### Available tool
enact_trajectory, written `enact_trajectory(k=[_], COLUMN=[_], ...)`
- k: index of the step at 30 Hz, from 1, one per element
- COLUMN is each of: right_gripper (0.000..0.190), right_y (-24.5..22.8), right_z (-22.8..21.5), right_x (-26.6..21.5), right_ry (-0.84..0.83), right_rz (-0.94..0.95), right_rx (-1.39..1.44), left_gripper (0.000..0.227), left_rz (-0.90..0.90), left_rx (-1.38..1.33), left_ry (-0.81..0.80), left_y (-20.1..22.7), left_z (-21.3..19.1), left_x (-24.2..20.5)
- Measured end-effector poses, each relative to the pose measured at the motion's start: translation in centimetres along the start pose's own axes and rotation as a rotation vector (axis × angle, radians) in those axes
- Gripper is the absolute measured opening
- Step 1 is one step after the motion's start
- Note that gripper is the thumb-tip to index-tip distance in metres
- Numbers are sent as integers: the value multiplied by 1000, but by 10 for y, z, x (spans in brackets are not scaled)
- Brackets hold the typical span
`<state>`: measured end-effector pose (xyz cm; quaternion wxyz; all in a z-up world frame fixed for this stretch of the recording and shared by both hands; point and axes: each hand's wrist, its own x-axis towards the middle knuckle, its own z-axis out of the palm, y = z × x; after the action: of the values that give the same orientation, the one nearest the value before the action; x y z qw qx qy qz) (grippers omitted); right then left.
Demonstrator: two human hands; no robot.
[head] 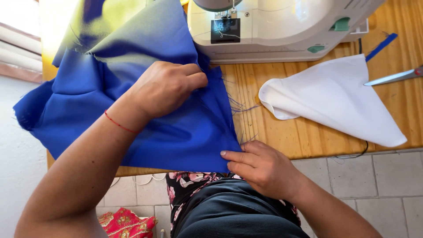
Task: The person folds a large piece of blue fabric on a wooden table, aligning the edges and smoothing the material. They then place a white pattern piece onto the blue fabric and adjust its position.
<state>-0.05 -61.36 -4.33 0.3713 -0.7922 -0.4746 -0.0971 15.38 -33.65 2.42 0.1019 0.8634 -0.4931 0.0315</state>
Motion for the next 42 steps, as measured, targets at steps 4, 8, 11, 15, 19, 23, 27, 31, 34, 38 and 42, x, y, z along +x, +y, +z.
enact_trajectory(k=[4,8,11,15,19,23,27,31,34,38,42], right_gripper=[17,17,17,26,30,84,92,87,74,79,77], right_y=[1,0,1,-4,-11,-18,-22,-20,-22,-24,-25], right_z=[-3,-3,-2,-4,-9,-13,-20,-12,-9,-5,-3], right_x=[2,3,-1,0,1,0,14,12,10,7,4], right_ry=[-18,37,59,39,68,77,-70,-34,-36,-19,-25], right_rz=[-18,-41,-49,5,73,522,720,482,503,477,454], right_rx=[14,18,7,-2,152,277,333,263,320,248,199], left_gripper=[12,13,14,17,13,10,9,14,11,8,11], left_rz=[-6,-40,-93,-175,-143,-31,61,87,95,70,25], left_rx=[-172,-203,-67,-6,-39,-102,-95,-62,-16,-28,-7], left_ry=[34,18,-28,-48,-2,118,188,208,218,205,166], left_y=[-2,-4,0,6,-1,-3,3,10,12,10,10], left_z=[-1,4,7,10,19,22,14,-3,-9,-10,-15], left_x=[7,14,19,23,18,10,4,-5,-13,-19,-21])
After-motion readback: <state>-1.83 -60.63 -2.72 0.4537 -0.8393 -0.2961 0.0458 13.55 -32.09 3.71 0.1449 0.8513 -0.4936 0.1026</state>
